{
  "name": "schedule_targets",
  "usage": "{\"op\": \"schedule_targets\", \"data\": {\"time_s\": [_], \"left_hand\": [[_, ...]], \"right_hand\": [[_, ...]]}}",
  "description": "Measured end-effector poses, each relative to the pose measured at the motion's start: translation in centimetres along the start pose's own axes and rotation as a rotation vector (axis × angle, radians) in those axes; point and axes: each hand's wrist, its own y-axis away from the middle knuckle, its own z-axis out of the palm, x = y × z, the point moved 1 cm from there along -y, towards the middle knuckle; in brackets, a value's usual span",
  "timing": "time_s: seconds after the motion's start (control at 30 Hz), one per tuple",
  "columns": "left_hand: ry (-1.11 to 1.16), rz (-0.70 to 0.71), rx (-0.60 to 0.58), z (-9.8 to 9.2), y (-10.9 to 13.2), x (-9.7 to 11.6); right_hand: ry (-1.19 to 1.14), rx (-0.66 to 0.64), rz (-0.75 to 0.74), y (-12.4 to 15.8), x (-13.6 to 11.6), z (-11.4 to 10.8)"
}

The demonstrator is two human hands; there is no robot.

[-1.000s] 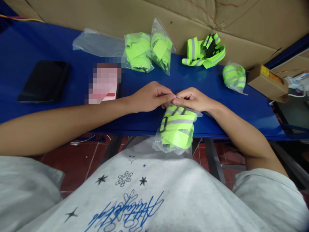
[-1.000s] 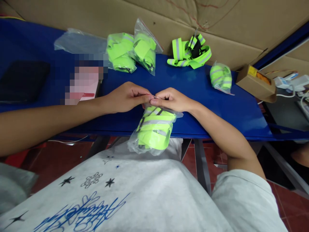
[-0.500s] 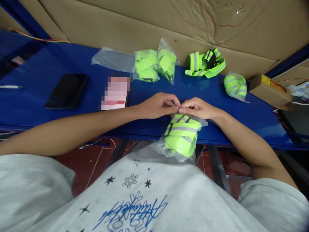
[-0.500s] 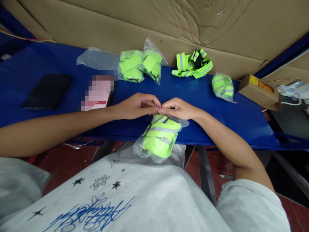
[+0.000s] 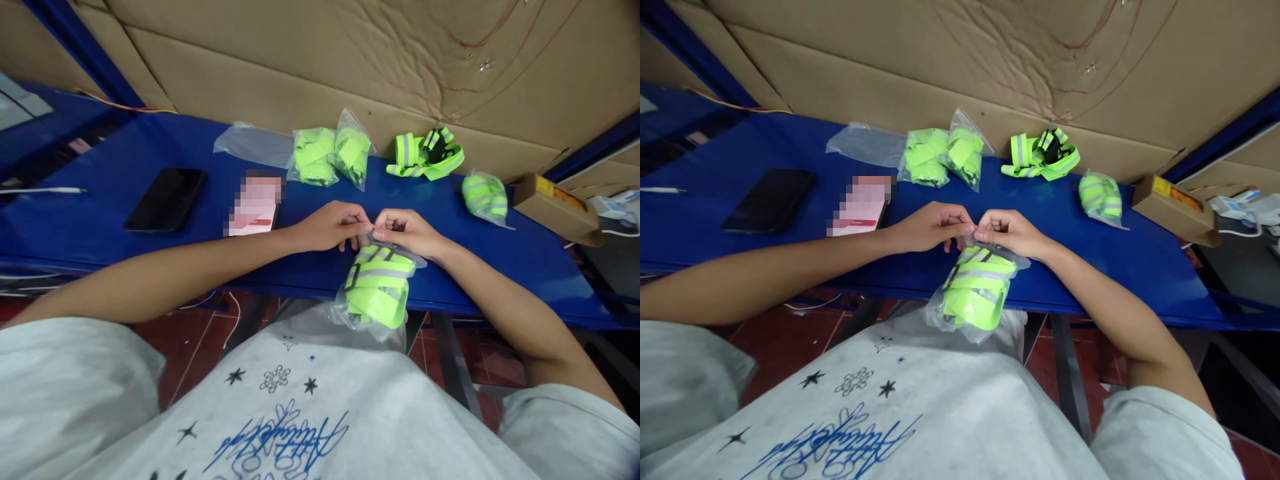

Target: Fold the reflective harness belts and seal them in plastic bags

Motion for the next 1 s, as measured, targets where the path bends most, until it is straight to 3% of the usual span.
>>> {"op": "schedule_targets", "data": {"time_s": [0.37, 0.67, 1.0], "left_hand": [[0.018, 0.037, 0.094, -0.02, 0.06, 0.26], [-0.020, 0.024, 0.080, -0.04, 0.10, 0.20], [-0.056, 0.009, 0.085, -0.16, 0.04, 0.33]], "right_hand": [[0.074, 0.069, -0.023, 0.15, 0.12, -0.23], [0.118, 0.042, 0.002, 0.36, 0.17, -0.37], [0.221, 0.057, -0.069, 0.23, 0.42, -0.39]]}}
